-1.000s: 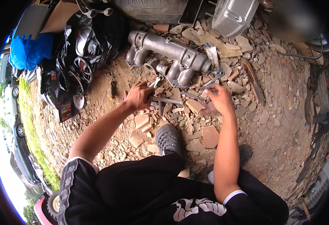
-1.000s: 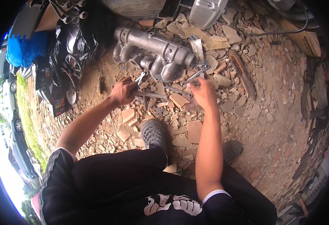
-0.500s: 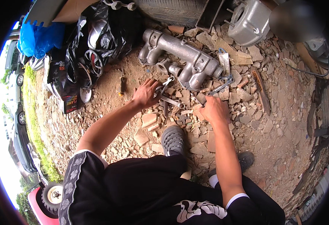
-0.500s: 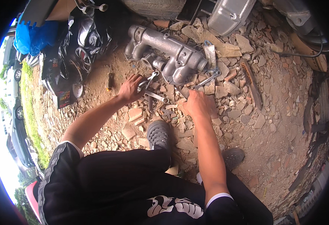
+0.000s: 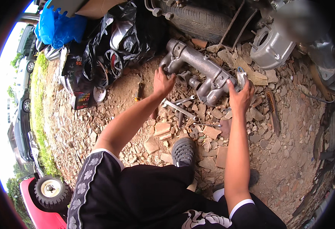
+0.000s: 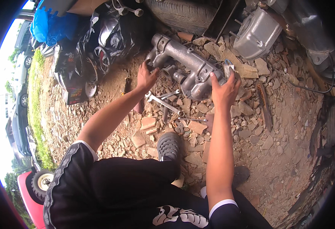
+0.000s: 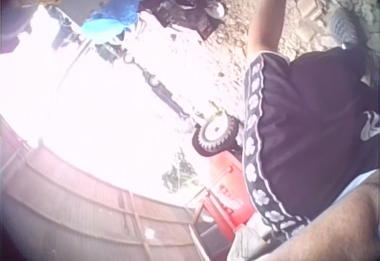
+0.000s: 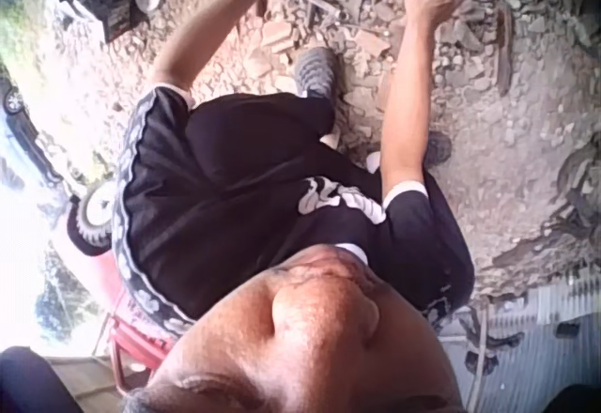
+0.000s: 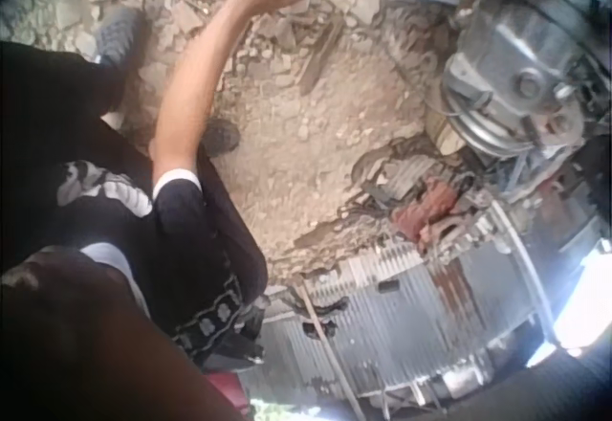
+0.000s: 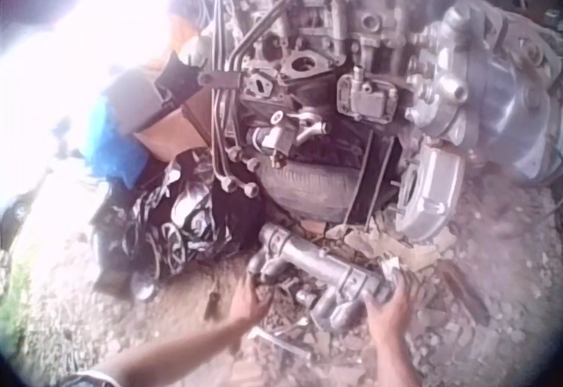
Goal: The person uses a wrench to loosen and remove bolts from a car engine block. They then detach and remove the exhaust manifold and other components, placing them on the ground.
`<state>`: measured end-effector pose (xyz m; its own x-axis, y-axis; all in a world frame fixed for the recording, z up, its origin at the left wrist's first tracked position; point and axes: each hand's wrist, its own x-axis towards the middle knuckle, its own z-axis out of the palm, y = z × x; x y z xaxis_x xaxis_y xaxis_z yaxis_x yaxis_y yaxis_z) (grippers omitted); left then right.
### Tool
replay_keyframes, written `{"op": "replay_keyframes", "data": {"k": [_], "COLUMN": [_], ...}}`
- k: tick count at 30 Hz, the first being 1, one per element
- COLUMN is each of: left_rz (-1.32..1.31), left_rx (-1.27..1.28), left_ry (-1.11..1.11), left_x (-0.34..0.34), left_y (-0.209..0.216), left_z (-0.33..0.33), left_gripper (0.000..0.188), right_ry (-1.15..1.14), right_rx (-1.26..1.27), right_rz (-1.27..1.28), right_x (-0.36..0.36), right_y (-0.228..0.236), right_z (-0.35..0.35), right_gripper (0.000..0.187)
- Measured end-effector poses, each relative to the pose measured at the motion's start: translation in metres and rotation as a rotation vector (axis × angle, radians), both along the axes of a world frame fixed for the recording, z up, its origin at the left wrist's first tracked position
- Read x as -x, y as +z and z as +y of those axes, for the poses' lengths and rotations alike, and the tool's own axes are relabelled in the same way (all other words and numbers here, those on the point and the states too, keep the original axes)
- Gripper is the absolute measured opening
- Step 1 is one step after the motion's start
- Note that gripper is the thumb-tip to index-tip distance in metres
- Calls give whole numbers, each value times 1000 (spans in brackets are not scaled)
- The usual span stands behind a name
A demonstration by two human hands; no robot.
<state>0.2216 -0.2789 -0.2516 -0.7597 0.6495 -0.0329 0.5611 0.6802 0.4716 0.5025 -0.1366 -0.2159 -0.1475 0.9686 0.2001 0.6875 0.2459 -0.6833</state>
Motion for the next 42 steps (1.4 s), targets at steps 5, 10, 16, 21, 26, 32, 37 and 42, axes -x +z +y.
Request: {"op": "replay_keyframes", "data": {"k": [5,10,16,21,26,32,37,42], "left_rz": [-507,-742,-757,-723,-664,-490,-267,-138], "left_rx": [-95,-210,-358,-459,-714,-776,-692,-625], "left_ry": [824,751,259,265,456,758,926,1084], "left_x": [6,60,-9,-19,-21,-10,13,22], "left_y": [8,-45,60,90,139,140,141,131], "left_z": [78,38,35,-22,-103,-199,-289,-362], "left_gripper": [64,45,23,26,22,25,28,27], "right_ry": [210,247,238,366,534,698,857,945], "right_rx": [318,416,744,835,606,609,742,778], "right_rz": [-49,-85,41,221,135,121,109,83], "right_x": [-14,-18,-82,-90,-42,4,36,51], "right_y": [-11,1,37,22,47,43,33,16], "right_z": [33,1,-55,-59,-85,-139,-216,-290], "right_gripper": [75,82,83,83,82,81,84,69]}}
